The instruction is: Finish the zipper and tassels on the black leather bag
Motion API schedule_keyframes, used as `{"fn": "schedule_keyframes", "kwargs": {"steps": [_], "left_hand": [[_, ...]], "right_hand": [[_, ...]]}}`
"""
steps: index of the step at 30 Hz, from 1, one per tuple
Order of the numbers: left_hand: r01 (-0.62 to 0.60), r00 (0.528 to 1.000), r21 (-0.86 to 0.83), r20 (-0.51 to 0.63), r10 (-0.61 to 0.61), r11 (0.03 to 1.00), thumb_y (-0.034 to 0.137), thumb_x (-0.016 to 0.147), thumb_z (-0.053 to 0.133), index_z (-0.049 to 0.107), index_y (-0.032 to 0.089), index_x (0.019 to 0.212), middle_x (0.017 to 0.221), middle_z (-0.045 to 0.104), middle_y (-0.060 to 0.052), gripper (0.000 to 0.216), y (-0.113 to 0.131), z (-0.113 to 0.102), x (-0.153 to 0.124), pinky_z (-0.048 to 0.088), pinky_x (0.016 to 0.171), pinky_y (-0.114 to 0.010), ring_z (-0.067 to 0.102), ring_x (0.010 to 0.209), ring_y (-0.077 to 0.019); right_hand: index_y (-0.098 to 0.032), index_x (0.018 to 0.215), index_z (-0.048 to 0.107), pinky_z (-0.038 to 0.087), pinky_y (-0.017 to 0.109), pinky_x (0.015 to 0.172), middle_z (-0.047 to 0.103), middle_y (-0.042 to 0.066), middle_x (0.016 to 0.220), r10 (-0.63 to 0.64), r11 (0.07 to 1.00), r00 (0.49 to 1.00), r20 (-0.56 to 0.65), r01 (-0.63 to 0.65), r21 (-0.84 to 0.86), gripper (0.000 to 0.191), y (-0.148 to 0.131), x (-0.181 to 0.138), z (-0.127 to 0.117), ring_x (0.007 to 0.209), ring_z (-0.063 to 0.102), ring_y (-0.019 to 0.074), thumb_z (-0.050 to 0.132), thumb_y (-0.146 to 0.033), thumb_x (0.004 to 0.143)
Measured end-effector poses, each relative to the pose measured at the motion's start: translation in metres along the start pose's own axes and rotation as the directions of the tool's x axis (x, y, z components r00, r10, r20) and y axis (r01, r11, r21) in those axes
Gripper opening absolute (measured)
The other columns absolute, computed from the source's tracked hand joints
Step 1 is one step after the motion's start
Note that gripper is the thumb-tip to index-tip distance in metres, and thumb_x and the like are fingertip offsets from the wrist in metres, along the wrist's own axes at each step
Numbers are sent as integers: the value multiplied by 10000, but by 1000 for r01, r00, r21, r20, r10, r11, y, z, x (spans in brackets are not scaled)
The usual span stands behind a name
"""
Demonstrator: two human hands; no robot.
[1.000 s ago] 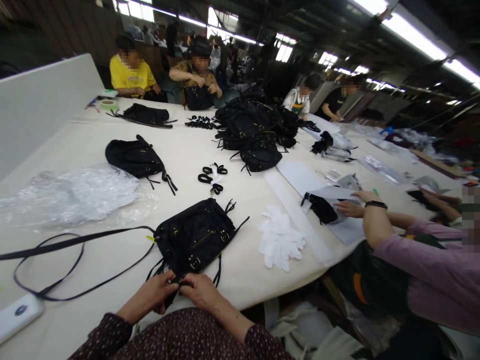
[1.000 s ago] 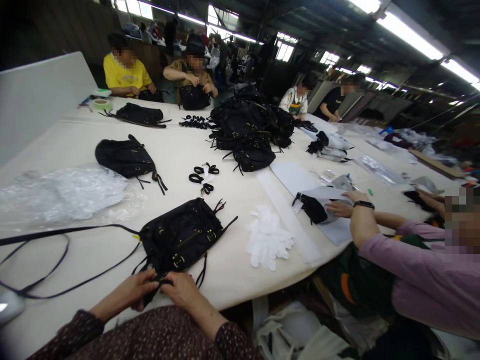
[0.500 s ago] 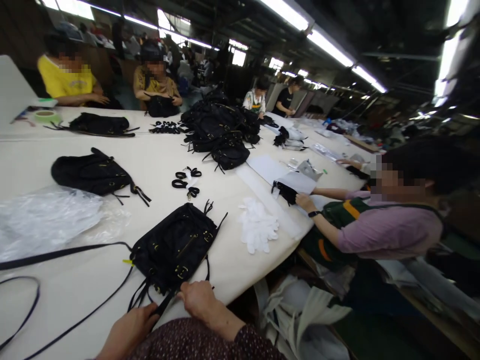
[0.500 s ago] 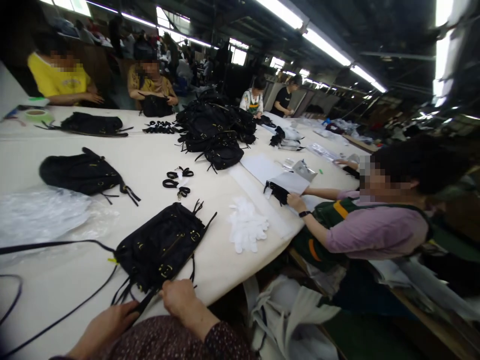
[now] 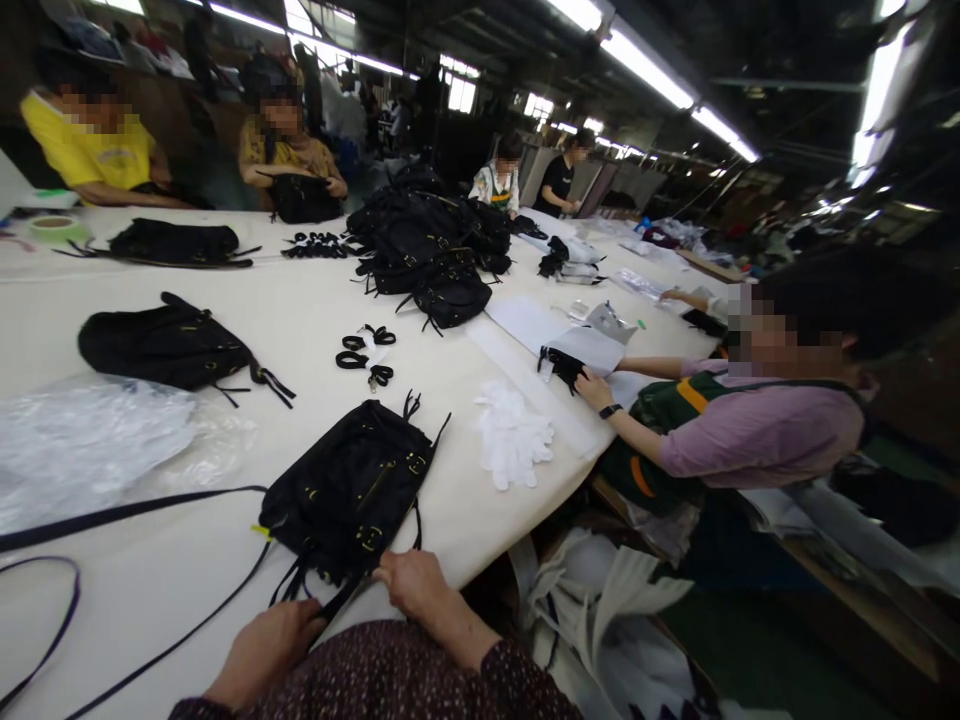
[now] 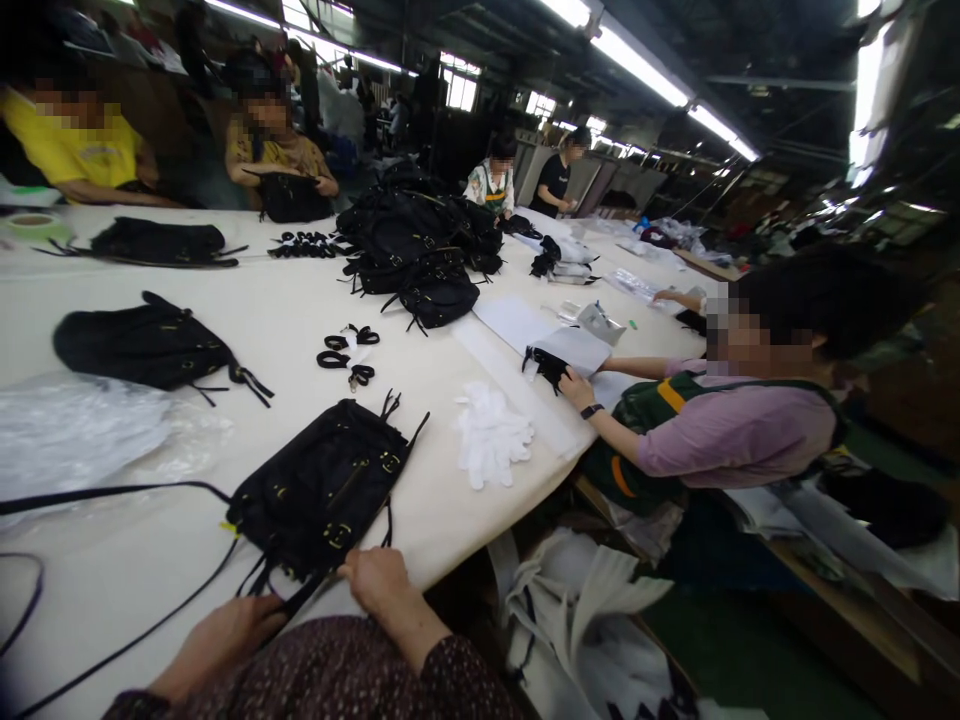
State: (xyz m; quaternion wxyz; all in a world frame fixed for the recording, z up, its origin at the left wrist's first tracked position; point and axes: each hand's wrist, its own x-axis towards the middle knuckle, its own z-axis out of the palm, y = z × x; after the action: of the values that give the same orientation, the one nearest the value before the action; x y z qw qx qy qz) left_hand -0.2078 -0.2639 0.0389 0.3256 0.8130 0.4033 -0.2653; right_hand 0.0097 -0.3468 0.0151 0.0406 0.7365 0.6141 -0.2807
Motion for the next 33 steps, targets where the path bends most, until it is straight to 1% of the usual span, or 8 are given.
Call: {"fn": "schedule_keyframes", "kwargs": {"steps": [3,6,11,15,20,24,30,33], "left_hand": [[0,1000,40,-19,1,999,389,891,371,662,237,999,1027,756,-127,346,10,-4,10,502,817,-405,697,1005,-303],[-25,999,98,-25,28,995,459,876,404,635,218,1117,1055,749,-147,412,30,-7,24,516,824,-420,694,1016,-319],[-9,999,236,-46,21,972,372,914,341,641,178,1078,1054,734,-180,393,51,-3,44,523,842,-436,694,1014,-311],[-4,999,281,-47,18,960,330,916,336,647,189,1070,1028,742,-164,374,47,3,46,525,841,-443,698,1004,-309],[-2,1000,289,-17,7,957,285,899,343,674,206,984,972,759,-141,350,36,11,40,545,762,-416,721,932,-300],[-2,1000,285,-25,9,959,306,904,338,660,212,1008,990,752,-138,351,31,14,37,543,745,-406,722,913,-289],[-13,999,282,-39,25,959,291,909,322,652,208,1018,1000,747,-144,357,29,17,38,532,750,-413,718,931,-296],[-30,998,274,-36,42,961,302,913,326,652,212,999,989,752,-137,349,28,16,36,527,762,-403,714,957,-293]], "right_hand": [[-315,1150,624,531,311,754,760,41,1022,-46,997,999,5,46,54,386,4,0,6,930,714,222,344,-493,954],[-328,1181,612,540,330,724,762,44,1002,-109,994,993,49,107,38,378,4,1,12,914,718,244,393,-502,926],[-282,1072,662,537,338,684,765,63,943,-148,988,984,100,151,-26,380,-2,6,18,864,723,250,391,-501,921],[-240,981,671,511,325,672,763,76,903,-58,998,996,63,60,-32,294,7,8,9,846,718,247,427,-392,920],[-182,1061,629,474,314,654,749,121,889,127,991,991,-33,-128,-25,328,35,12,-7,791,706,225,340,-308,969],[-198,1016,637,472,322,661,752,114,911,150,989,986,-75,-151,-3,337,43,14,-11,836,709,239,360,-385,971],[-205,1106,617,479,333,662,751,115,961,209,978,966,-149,-210,9,383,49,16,-16,860,712,254,308,-396,986],[-237,1122,617,475,325,671,754,91,954,218,976,962,-166,-219,12,366,56,12,-20,850,709,245,349,-436,973]]}}
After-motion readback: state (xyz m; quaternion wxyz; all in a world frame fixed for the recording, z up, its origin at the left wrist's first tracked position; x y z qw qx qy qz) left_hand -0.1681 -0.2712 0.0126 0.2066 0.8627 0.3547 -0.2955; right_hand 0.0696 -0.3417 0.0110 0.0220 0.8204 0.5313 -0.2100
